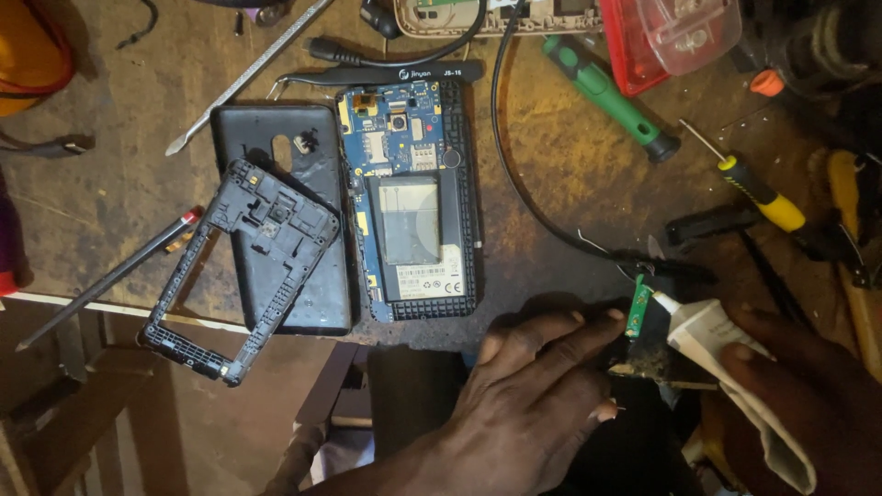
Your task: Repairing a small electronic circuit board by using a probe tool and applying adhesive from a tube on a cluttered workbench.
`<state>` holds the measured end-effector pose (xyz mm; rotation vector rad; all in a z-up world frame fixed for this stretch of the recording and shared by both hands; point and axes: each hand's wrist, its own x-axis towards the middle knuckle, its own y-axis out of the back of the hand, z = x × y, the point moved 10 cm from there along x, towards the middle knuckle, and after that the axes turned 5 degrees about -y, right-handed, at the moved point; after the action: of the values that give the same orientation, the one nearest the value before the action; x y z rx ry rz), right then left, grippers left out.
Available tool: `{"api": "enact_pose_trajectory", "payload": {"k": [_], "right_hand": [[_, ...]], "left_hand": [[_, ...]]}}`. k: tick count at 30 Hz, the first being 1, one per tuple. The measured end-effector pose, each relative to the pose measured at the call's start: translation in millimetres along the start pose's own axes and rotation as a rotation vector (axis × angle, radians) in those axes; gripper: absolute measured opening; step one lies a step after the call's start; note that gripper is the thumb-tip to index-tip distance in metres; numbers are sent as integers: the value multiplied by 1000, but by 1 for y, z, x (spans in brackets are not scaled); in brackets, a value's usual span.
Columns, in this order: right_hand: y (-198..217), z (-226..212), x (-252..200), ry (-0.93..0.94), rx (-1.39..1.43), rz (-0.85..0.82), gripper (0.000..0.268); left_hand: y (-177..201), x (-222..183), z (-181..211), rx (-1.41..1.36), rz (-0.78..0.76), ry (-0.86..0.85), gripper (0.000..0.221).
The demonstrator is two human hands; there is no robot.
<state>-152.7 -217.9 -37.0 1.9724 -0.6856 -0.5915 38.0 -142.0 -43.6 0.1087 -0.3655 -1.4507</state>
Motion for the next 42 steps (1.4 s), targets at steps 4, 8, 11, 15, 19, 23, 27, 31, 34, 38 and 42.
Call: {"api": "enact_pose_trajectory", "payload": {"k": [4, 8, 11, 15, 19, 23, 27, 31, 34, 38, 42], "right_hand": [[-1, 2, -3, 7, -4, 58, 34], [4, -5, 2, -100, 64, -25, 53], [7, -9, 1, -119, 43, -6, 49], [3, -1, 0, -99, 74, -21, 58], [7, -11, 5, -35, 25, 3, 47], [9, -18, 7, -117, 55, 26, 54], [7, -11, -1, -45, 43, 7, 53], [0, 6, -8, -112, 71, 13, 51], [4, -5, -2, -91, 50, 33, 47], [3, 0, 1, -27, 50, -23, 52], [-2, 13, -11, 42, 19, 36, 43]], "left_hand": [[0, 2, 0, -15, -23, 7, 21], [2, 2, 1, 23, -4, -2, 18], [2, 2, 1, -15, -23, 11, 20], [3, 2, 2, 11, -13, 1, 19], [2, 1, 2, -12, -43, -3, 19], [-5, -4, -4, -45, -48, 1, 23], [-1, -3, -2, 14, -33, 0, 13], [-2, -3, -1, 34, -38, -29, 12], [-1, -1, 1, 35, -45, -37, 13], [2, 0, 1, 6, -24, -12, 17], [-1, -2, 1, -2, -18, -23, 20]]}}
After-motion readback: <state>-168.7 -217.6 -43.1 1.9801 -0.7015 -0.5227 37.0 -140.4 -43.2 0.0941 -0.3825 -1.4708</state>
